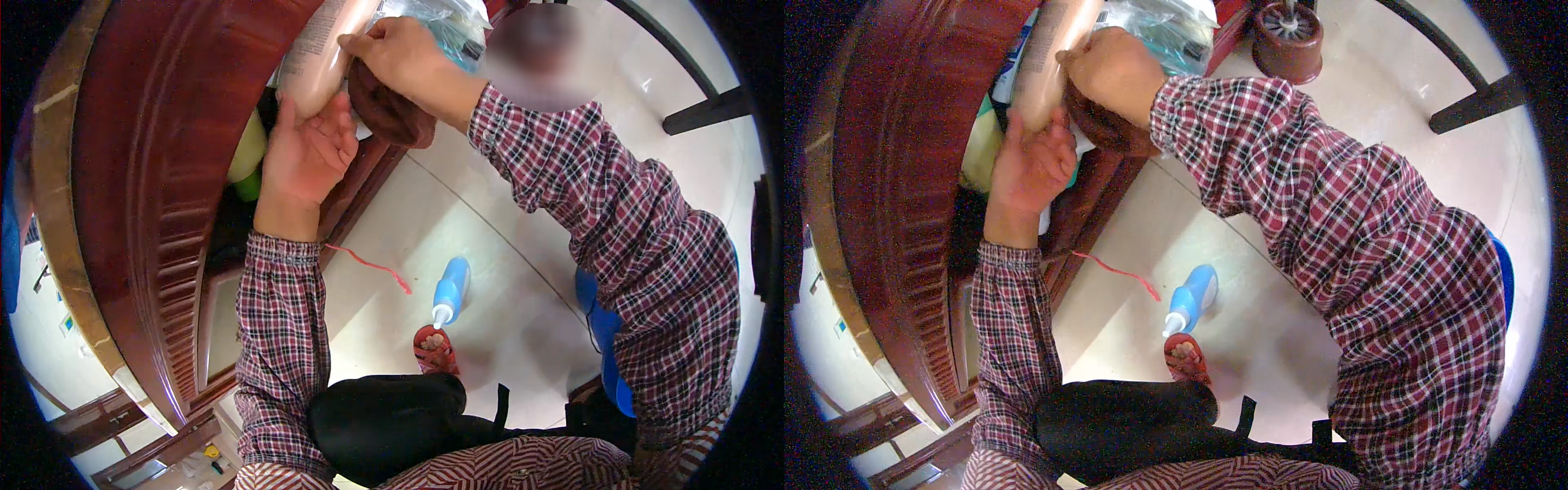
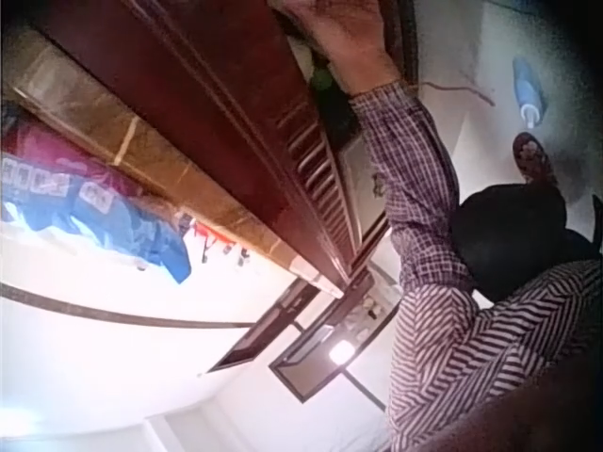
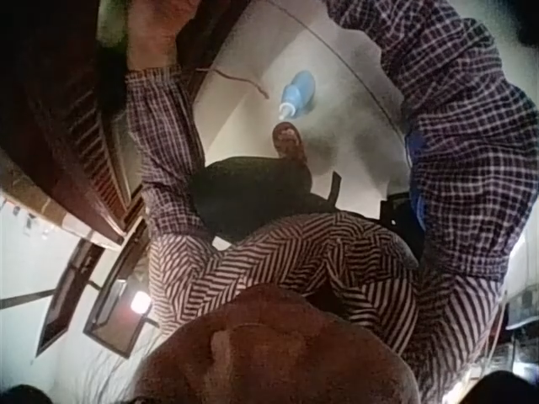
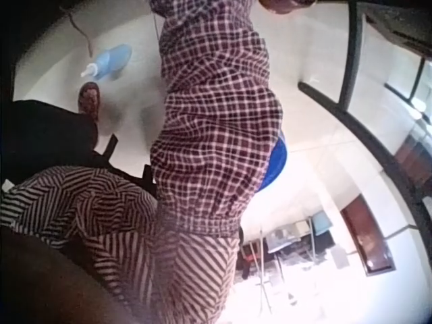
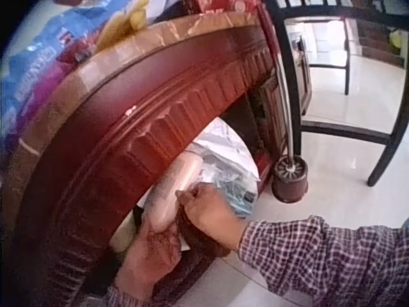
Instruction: The recorder wipes down a wooden cabinet with a cloth and organizes various bottles and cleaning supplies inside the cabinet.
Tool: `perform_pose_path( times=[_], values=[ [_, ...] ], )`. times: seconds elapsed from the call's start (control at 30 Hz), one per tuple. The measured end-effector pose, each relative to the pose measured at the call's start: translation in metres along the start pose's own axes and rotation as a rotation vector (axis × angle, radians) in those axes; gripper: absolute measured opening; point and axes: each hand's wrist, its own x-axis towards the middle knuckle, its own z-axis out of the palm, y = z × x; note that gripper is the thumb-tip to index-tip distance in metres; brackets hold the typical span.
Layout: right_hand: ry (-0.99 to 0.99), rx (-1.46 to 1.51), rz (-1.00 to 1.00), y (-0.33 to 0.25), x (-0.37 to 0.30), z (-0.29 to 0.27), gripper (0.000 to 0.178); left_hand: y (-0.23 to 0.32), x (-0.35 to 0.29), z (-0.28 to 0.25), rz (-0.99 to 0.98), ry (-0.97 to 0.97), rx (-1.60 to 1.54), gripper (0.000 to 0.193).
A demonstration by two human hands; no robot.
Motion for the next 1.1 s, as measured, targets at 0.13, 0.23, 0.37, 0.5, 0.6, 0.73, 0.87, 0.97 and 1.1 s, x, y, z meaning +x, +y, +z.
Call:
perform_pose_path(
  times=[0.13,0.23,0.37,0.5,0.6,0.73,0.87,0.97,1.1],
  values=[
    [0.264,-0.788,-0.852,0.039,0.036,0.002,0.029,0.007,0.022,0.016,-0.027,-0.060,0.004,0.056],
    [0.130,-0.724,-0.586,0.035,0.047,0.012,0.027,0.015,0.025,0.015,-0.025,-0.069,0.021,0.056],
    [0.172,-0.740,-0.689,0.042,0.062,0.000,0.036,0.026,0.044,0.020,-0.067,-0.041,0.019,0.058],
    [0.085,-0.544,-0.526,0.027,0.063,-0.003,0.039,0.033,0.052,0.013,-0.008,-0.034,0.076,0.060],
    [0.052,-0.178,-0.226,-0.007,0.040,-0.004,0.039,0.039,0.045,0.002,-0.018,-0.058,0.020,0.062],
    [0.021,-0.114,-0.066,-0.006,0.043,-0.013,0.041,0.026,0.048,0.010,0.017,-0.051,0.035,0.059],
    [0.004,0.000,0.102,-0.011,0.035,-0.013,0.040,0.022,0.033,0.008,0.068,-0.022,0.094,0.049],
    [-0.078,-0.058,0.077,0.022,0.054,0.002,0.041,0.014,0.025,0.010,0.115,0.035,0.104,0.043],
    [-0.159,-0.447,-0.545,0.045,0.059,-0.008,0.041,0.013,0.018,0.008,0.133,0.044,0.137,0.040]
  ],
)
